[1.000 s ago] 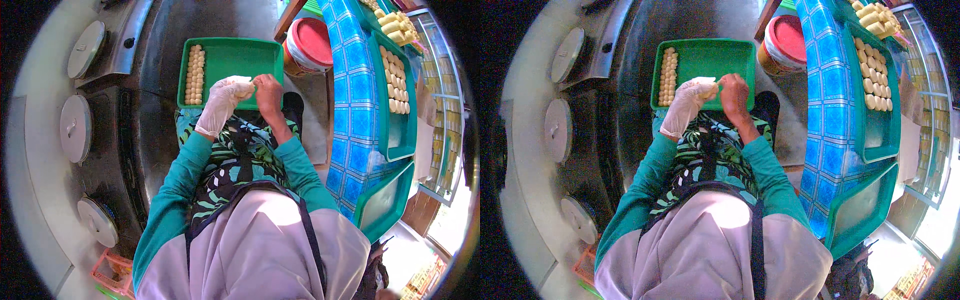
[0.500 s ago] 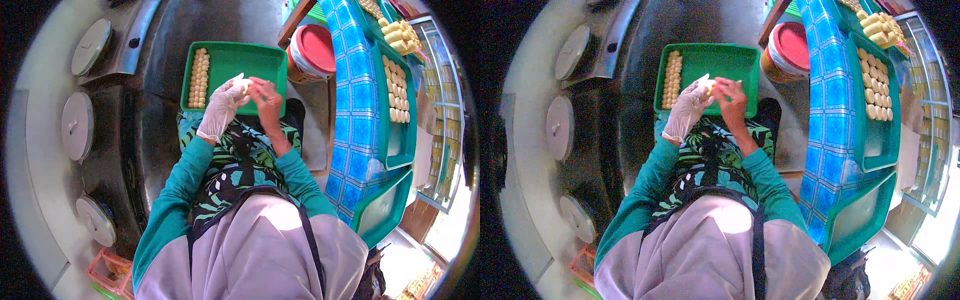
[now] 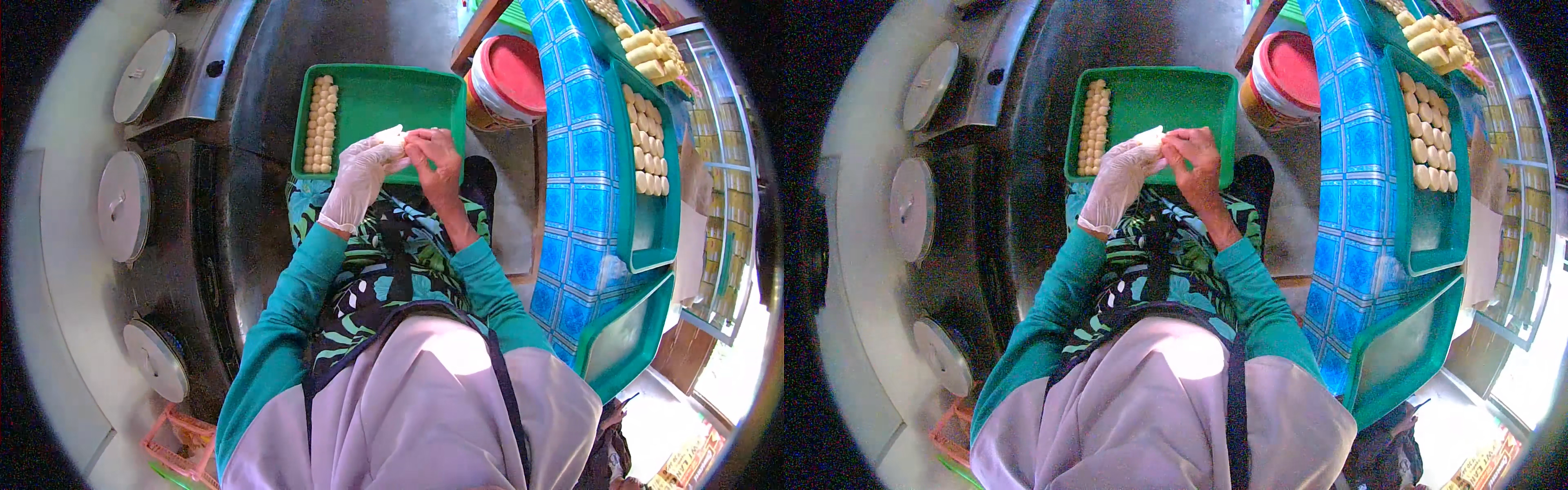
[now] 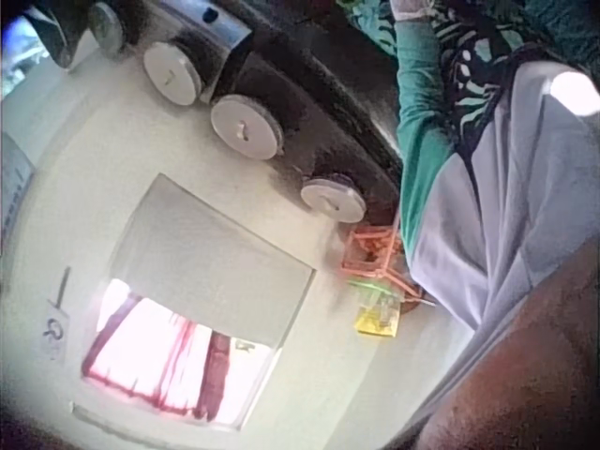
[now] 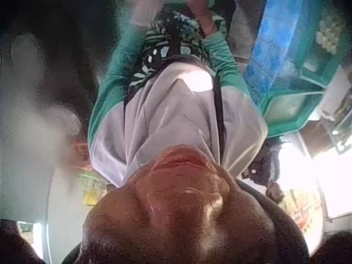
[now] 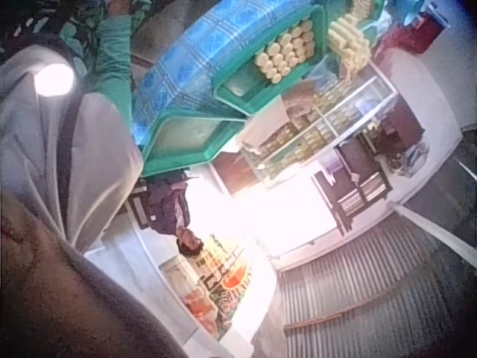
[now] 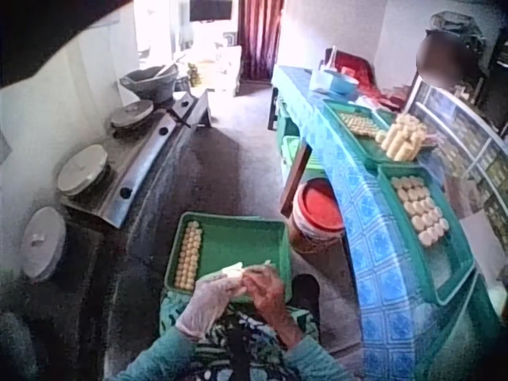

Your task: The person prepares dough by flattening a small portion in their palm, filling it, and rolling it into a sphere before placing it on a tray. The person also moves trays and opens a steamer lid.

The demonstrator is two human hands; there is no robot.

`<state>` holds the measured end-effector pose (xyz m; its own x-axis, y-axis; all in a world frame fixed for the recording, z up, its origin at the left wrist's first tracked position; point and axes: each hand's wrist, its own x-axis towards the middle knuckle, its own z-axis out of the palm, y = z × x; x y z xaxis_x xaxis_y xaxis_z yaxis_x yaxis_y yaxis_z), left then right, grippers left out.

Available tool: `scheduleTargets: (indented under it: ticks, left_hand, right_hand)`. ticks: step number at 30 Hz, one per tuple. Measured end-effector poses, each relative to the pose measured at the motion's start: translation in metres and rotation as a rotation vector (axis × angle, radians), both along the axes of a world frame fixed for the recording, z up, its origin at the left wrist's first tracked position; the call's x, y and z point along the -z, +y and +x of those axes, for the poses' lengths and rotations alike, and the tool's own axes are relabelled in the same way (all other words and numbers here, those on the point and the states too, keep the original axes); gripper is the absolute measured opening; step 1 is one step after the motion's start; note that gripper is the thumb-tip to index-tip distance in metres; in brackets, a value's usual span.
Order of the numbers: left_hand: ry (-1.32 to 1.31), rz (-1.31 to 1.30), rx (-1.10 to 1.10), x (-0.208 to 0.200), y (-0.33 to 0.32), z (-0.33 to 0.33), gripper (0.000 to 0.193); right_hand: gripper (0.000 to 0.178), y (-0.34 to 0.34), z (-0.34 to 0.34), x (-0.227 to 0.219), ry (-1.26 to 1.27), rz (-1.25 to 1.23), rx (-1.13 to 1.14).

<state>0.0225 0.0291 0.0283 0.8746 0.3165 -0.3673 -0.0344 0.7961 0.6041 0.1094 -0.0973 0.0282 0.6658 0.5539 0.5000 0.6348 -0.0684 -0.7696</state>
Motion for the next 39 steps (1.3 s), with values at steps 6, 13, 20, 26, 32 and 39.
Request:
scheduleTargets:
  ticks: [6,13,20,26,32,39]
  left_hand:
    - [0.000,-0.007,0.014,-0.001,-0.001,0.002,0.026]
    - [0.043,0.144,-0.069,-0.007,-0.008,0.007,0.022]
    - [-0.012,0.176,-0.113,-0.008,-0.015,0.007,0.028]
    - [-0.001,0.227,-0.051,-0.001,-0.011,0.006,0.031]
    - [-0.253,-0.302,0.020,-0.010,-0.002,0.002,0.065]
    - [-0.210,-0.141,-0.175,-0.015,-0.039,0.024,0.054]
  right_hand:
    - [0.020,-0.003,-0.015,-0.001,-0.253,-0.054,0.102]
    - [0.040,0.002,-0.032,0.014,0.570,0.168,0.081]
    - [0.048,0.003,-0.036,0.012,0.634,0.153,0.085]
    - [0.045,0.004,-0.033,0.012,0.515,0.172,0.107]
    - [0.055,0.003,-0.038,0.001,-0.139,-0.193,-0.059]
    - [0.082,0.039,-0.041,-0.044,0.586,0.383,-0.123]
